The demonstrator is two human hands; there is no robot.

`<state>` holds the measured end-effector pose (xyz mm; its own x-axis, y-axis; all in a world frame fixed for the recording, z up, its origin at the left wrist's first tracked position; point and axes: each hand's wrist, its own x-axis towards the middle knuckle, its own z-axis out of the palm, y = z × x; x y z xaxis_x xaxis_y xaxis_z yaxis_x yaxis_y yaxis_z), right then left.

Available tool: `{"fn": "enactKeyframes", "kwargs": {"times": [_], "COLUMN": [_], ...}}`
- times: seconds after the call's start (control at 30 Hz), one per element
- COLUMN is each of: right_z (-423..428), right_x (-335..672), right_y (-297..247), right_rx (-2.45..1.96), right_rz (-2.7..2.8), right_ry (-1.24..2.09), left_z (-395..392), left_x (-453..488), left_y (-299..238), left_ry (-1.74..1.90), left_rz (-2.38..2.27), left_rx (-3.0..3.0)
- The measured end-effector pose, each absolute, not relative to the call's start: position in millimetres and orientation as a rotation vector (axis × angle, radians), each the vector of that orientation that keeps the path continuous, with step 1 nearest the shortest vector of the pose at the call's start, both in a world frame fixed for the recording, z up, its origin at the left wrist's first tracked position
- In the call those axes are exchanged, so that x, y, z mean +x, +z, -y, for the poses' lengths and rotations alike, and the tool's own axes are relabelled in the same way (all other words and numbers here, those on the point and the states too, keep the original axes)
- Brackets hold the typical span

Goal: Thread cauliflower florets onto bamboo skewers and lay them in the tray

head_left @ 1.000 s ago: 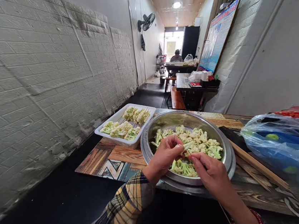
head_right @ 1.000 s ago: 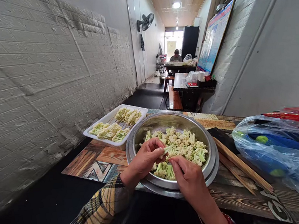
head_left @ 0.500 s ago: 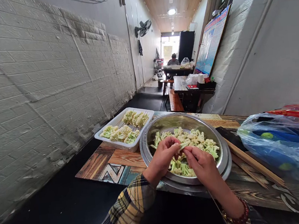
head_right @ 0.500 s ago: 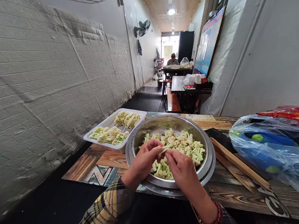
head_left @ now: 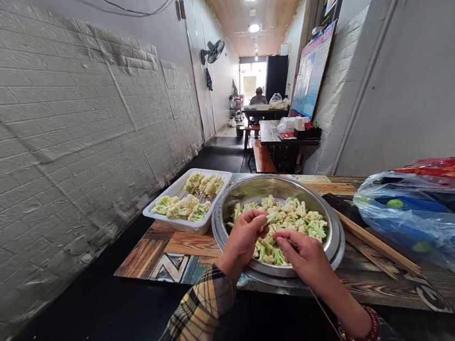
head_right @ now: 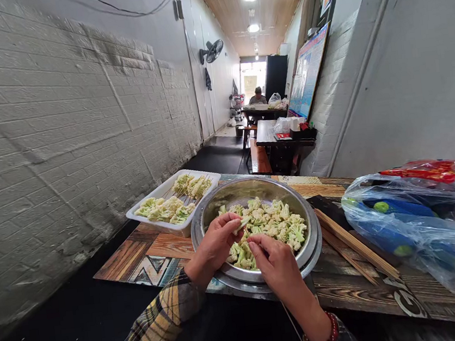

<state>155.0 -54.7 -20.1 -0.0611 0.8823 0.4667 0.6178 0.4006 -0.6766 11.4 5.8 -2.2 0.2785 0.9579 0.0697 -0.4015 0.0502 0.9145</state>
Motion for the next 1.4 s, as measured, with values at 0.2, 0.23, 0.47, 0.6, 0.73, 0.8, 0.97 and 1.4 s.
{"fn": "enactKeyframes", "kwargs": {"times": [0.2, 0.23, 0.47, 0.6, 0.73, 0.8, 0.97, 1.4], "right_z": [55, 55, 46, 39, 31, 28, 29, 33], "right_x": [156, 155, 151, 160, 184, 194, 202, 202], "right_y": [-22, -22, -16, -11, -14, -18, -17, -24], "right_rx": [-1.29, -1.286, -1.287, -1.276, -1.256, -1.166, -0.949, -0.923], "right_rz": [1.764, 1.766, 1.773, 1.692, 1.426, 1.243, 0.973, 1.014], "right_ry": [0.27, 0.247, 0.203, 0.328, 0.648, 0.857, 1.004, 1.031], "left_z": [-8, -8, -2, -2, -16, -26, -47, -65], "left_x": [13, 13, 20, 18, 6, 1, 10, 49], "left_y": [-2, -1, 0, 2, 12, 17, 19, -40], "left_ry": [1.129, 1.122, 1.034, 1.09, 1.169, 1.196, 1.061, 0.615], "left_rz": [-0.689, -0.689, -0.676, -0.675, -0.715, -0.787, -0.954, -1.129], "left_rx": [1.026, 1.028, 1.172, 1.155, 1.105, 1.165, 1.496, 2.524]}}
